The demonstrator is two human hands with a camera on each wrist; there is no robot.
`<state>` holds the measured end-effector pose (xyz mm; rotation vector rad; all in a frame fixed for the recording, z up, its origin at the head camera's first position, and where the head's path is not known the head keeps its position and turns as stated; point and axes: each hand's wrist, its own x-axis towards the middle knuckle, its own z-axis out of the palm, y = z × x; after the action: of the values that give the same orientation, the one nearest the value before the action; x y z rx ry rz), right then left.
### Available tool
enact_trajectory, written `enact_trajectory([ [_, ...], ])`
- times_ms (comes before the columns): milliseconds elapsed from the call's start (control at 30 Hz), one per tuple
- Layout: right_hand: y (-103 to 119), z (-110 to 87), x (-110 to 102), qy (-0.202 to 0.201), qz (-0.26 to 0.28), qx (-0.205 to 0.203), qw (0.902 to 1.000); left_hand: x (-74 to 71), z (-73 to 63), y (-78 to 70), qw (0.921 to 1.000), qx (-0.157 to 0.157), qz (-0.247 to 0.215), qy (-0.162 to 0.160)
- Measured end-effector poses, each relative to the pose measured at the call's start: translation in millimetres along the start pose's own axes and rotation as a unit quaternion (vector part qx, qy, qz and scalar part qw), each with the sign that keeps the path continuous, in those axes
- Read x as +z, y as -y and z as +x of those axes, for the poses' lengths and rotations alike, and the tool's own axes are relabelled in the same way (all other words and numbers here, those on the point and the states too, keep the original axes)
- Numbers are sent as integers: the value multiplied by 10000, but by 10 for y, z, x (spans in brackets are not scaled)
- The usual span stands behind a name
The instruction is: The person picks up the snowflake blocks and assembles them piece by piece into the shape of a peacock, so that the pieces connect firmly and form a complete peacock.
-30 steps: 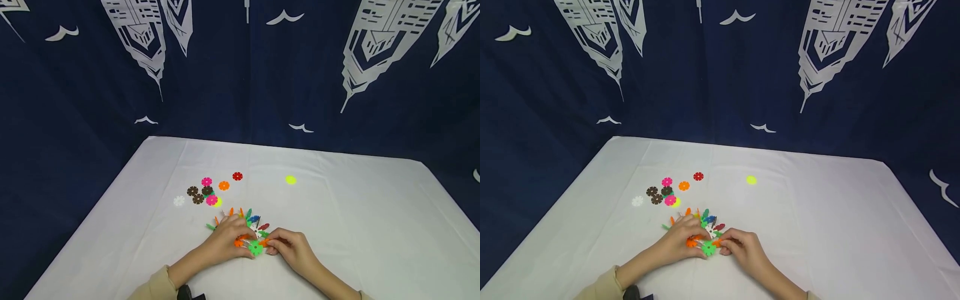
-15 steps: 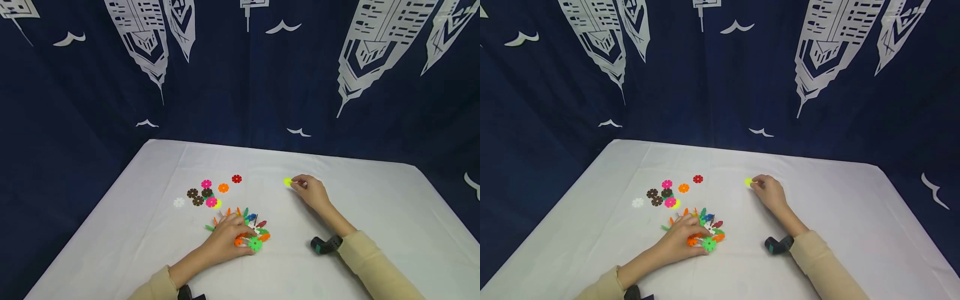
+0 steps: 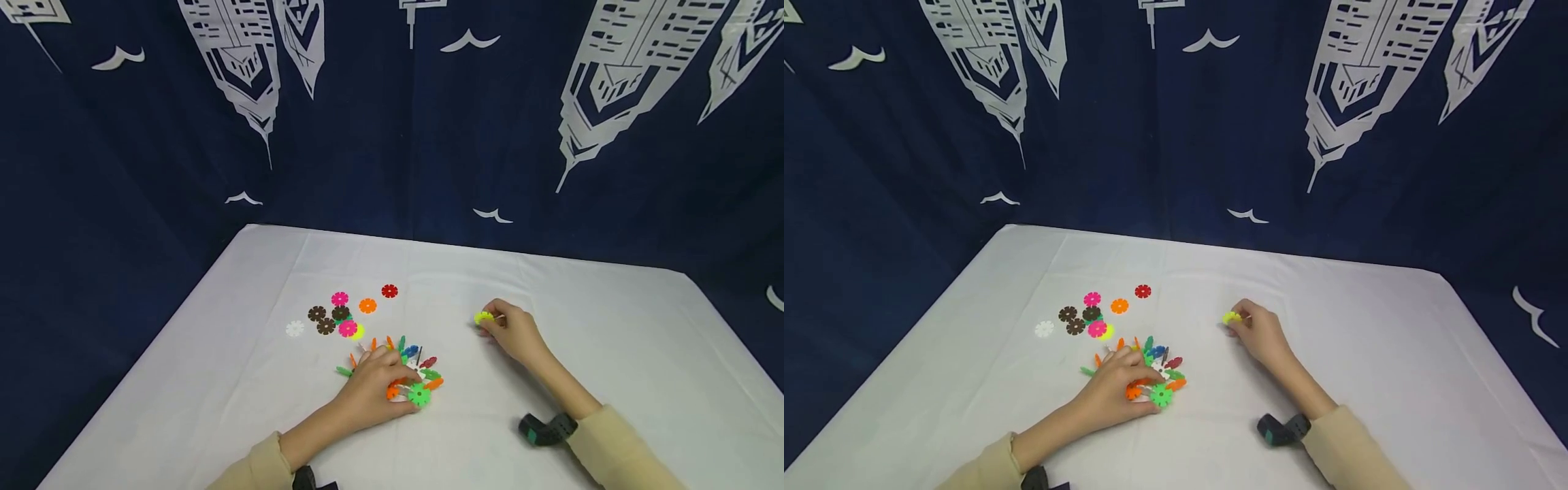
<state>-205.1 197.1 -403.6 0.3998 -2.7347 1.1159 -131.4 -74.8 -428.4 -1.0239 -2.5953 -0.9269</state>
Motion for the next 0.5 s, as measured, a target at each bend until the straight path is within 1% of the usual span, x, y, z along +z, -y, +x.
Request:
enact_trajectory([
  [67,162,-284,20,17,394,-159,9991,-7,2,-9,10000,-8,34,1],
  [100,238,-422,43,66,576,-314,9978,-12,6,-12,10000,-8,40,3],
  [167,354,-666,121,178,694,-624,9955,-17,19,-13,10000,11,81,2],
  [233,424,-830,214,332,697,-829,9936,-19,31,-9,9999,30,101,6],
  [300,458,-921,307,407,704,-889,9927,-18,32,-3,10000,35,82,2],
  [400,472,-965,416,291,680,-811,9940,-10,18,7,10000,47,38,12],
  [500,466,-973,474,121,740,-750,9944,-1,3,15,10000,77,12,16],
])
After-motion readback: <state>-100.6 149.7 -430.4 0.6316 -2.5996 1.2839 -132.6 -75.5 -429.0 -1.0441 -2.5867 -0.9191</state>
